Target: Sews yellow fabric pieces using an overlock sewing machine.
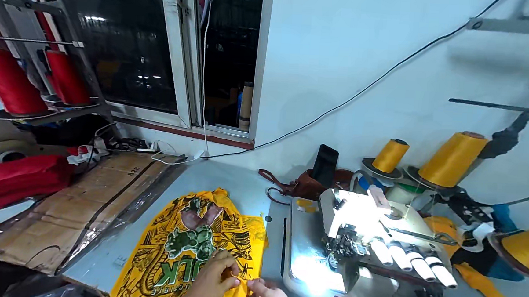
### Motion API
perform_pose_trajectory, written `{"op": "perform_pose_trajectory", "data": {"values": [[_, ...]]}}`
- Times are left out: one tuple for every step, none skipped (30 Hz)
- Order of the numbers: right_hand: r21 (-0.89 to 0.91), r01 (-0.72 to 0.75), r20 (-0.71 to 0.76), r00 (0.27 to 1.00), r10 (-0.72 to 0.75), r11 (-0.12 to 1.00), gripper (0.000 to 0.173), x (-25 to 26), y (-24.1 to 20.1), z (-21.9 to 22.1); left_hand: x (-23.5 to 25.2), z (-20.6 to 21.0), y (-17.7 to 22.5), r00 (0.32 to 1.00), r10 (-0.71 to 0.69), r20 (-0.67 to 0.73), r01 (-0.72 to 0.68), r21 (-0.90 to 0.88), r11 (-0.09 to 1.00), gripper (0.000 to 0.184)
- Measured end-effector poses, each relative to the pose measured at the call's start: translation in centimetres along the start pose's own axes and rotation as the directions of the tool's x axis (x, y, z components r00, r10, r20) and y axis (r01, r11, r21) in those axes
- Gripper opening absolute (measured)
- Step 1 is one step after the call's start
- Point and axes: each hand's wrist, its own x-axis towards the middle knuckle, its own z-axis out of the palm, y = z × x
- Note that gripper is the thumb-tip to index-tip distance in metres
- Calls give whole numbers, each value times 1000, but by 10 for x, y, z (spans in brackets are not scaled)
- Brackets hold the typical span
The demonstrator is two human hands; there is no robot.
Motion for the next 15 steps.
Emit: {"op": "perform_pose_trajectory", "data": {"values": [[40,8,-22,1000,-8,999,17,6,-2,1,-1,-3,0,1000,17,5,-17,-7,1000,19],[69,21,-30,999,-19,997,13,11,-4,2,-2,-7,1,999,23,30,-23,1,1000,22],[88,43,-30,999,-40,995,11,14,-5,4,-2,-12,2,997,17,75,-18,13,1000,25],[98,77,-29,997,-75,992,9,15,-6,5,-2,-16,4,992,12,122,-14,14,1000,27],[95,133,-29,991,-131,987,8,16,-5,5,-1,-19,6,986,11,164,-9,-16,1000,26],[77,211,-41,977,-209,974,8,16,-3,6,1,-21,6,983,26,183,-12,-80,997,24],[42,295,-61,955,-292,955,8,17,-1,7,2,-23,6,982,58,181,-24,-184,983,21],[-4,364,-88,928,-363,931,7,18,2,7,3,-24,7,981,102,163,-48,-309,950,19],[-50,418,-123,899,-421,907,6,19,6,7,4,-23,8,980,140,138,-69,-423,903,20],[-90,450,-159,874,-459,888,6,19,8,8,5,-22,9,980,162,119,-82,-499,863,22],[-114,464,-189,858,-478,878,6,19,9,8,6,-21,10,980,166,108,-85,-524,847,24],[-120,468,-203,852,-483,875,7,18,10,8,7,-20,9,983,156,98,-85,-510,856,25],[-114,475,-210,847,-488,873,7,17,10,9,8,-18,9,987,138,87,-81,-474,877,25],[-98,483,-209,845,-492,870,7,17,10,9,9,-15,8,990,123,73,-80,-430,899,25],[-76,485,-205,847,-490,871,8,16,10,10,8,-13,7,993,107,56,-77,-388,918,25]]}}
